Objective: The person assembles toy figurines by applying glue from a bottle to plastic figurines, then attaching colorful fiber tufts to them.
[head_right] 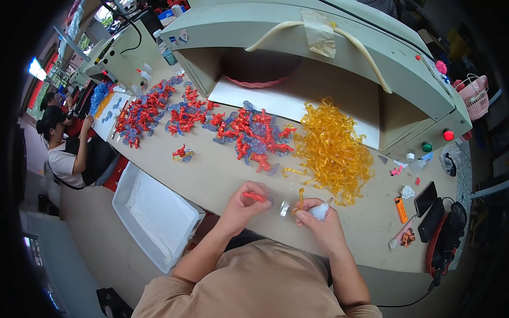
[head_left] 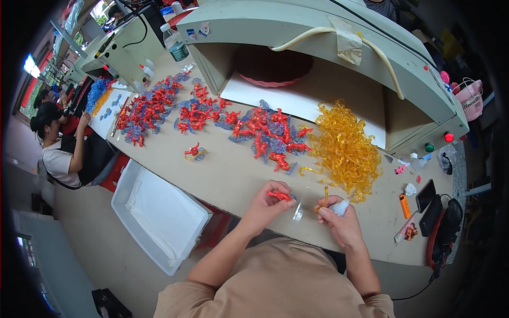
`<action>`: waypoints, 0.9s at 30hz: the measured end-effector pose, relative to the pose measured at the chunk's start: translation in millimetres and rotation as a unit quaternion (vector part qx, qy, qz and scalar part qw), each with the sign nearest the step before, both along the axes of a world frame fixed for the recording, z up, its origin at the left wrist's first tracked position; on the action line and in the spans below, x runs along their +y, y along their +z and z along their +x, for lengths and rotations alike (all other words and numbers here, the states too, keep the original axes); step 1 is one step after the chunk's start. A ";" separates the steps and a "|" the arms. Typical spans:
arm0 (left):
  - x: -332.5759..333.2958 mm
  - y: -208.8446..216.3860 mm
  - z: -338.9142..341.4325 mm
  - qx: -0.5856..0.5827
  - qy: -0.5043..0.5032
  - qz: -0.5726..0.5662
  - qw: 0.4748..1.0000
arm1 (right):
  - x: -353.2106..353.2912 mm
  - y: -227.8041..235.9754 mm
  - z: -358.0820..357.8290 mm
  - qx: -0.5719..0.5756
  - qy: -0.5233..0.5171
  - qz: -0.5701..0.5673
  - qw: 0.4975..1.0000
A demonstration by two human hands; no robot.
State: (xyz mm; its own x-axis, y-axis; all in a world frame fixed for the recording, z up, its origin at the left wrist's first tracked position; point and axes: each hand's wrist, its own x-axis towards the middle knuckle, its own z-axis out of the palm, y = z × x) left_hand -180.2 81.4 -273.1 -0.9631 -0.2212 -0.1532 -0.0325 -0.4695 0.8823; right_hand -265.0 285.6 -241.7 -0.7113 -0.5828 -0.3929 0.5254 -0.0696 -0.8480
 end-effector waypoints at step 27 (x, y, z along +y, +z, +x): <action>16.2 7.8 2.3 -0.003 -0.059 0.164 0.985 | 3.7 -2.5 0.8 0.050 0.000 -0.057 0.997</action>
State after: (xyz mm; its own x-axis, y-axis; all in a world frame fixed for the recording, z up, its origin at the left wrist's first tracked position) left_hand -177.9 97.5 -265.4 -0.9778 -0.0463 -0.2045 -0.1089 -0.7217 0.6836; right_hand -264.1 289.4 -244.2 -0.7439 -0.6196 -0.2502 0.4379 -0.1692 -0.8829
